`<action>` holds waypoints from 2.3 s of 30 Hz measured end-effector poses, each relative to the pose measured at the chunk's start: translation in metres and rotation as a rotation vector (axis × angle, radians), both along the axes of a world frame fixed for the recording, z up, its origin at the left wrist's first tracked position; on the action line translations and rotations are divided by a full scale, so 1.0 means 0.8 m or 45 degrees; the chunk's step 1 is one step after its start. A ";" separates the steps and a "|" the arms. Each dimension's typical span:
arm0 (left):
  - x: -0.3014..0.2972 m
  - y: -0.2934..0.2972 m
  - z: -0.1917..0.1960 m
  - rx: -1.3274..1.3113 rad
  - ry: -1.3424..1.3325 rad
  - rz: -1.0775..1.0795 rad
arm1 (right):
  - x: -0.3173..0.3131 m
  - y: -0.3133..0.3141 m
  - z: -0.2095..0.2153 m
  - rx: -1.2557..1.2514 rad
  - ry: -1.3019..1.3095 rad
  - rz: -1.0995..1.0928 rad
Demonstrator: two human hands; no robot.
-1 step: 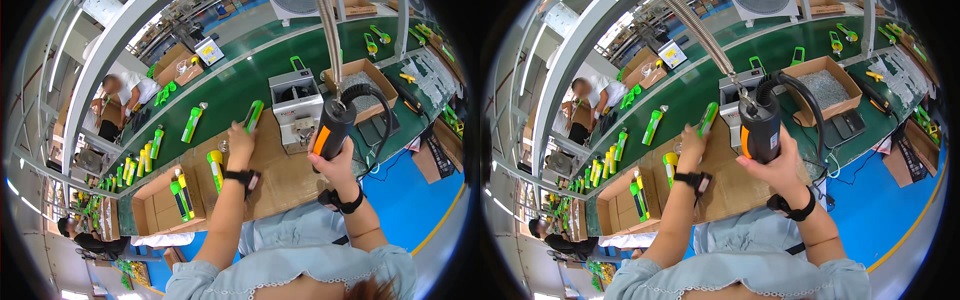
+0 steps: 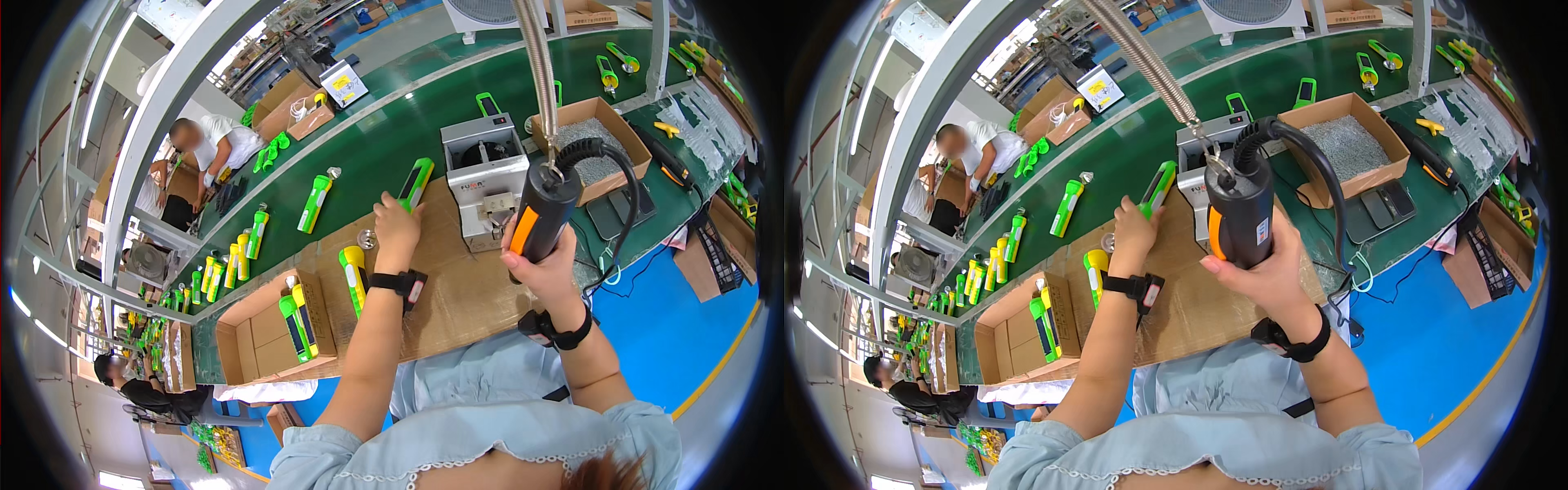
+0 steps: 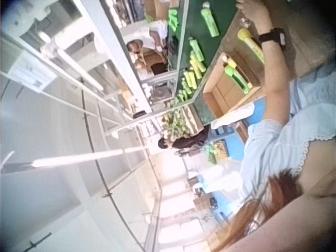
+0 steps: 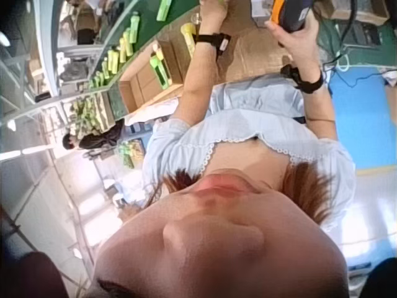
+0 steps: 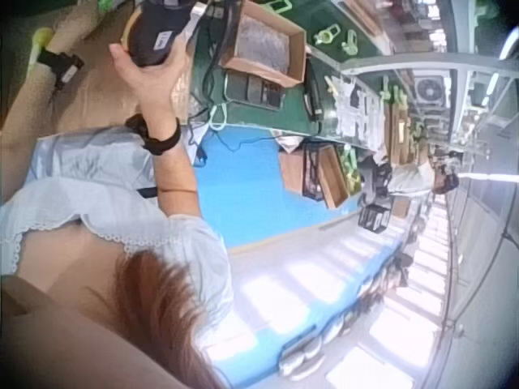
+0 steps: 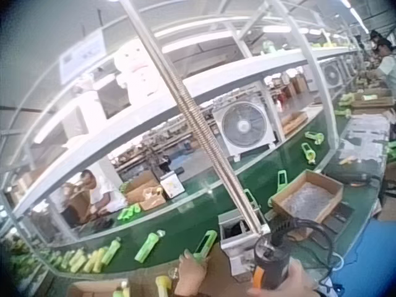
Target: Assembling the internal components of flashlights and securing the housings with an electric screwdriver.
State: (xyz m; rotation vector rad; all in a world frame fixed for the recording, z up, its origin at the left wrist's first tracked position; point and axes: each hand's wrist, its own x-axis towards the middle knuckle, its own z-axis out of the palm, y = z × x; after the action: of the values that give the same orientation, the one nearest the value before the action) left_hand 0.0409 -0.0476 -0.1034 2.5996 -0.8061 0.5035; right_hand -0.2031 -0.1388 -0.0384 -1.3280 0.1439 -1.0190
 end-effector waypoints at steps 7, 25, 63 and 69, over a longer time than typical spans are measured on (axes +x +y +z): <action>-0.133 0.111 0.076 0.433 1.322 -1.089 | 0.007 -0.008 -0.020 0.002 -0.071 -0.044; -0.109 0.355 -0.331 0.941 1.376 0.266 | 0.036 -0.015 0.028 -0.142 -0.297 -0.197; -0.094 0.356 -0.136 1.288 1.044 -0.467 | 0.064 -0.047 0.053 -0.291 -0.056 -0.128; -0.131 0.270 0.069 0.136 0.963 -0.774 | 0.038 -0.025 0.031 -0.125 -0.288 0.152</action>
State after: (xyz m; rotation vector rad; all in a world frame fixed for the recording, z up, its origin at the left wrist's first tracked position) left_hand -0.0635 0.1687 -0.0481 2.1688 -1.2485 -0.6633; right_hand -0.1729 -0.1590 -0.0140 -1.2836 -0.1560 -1.0767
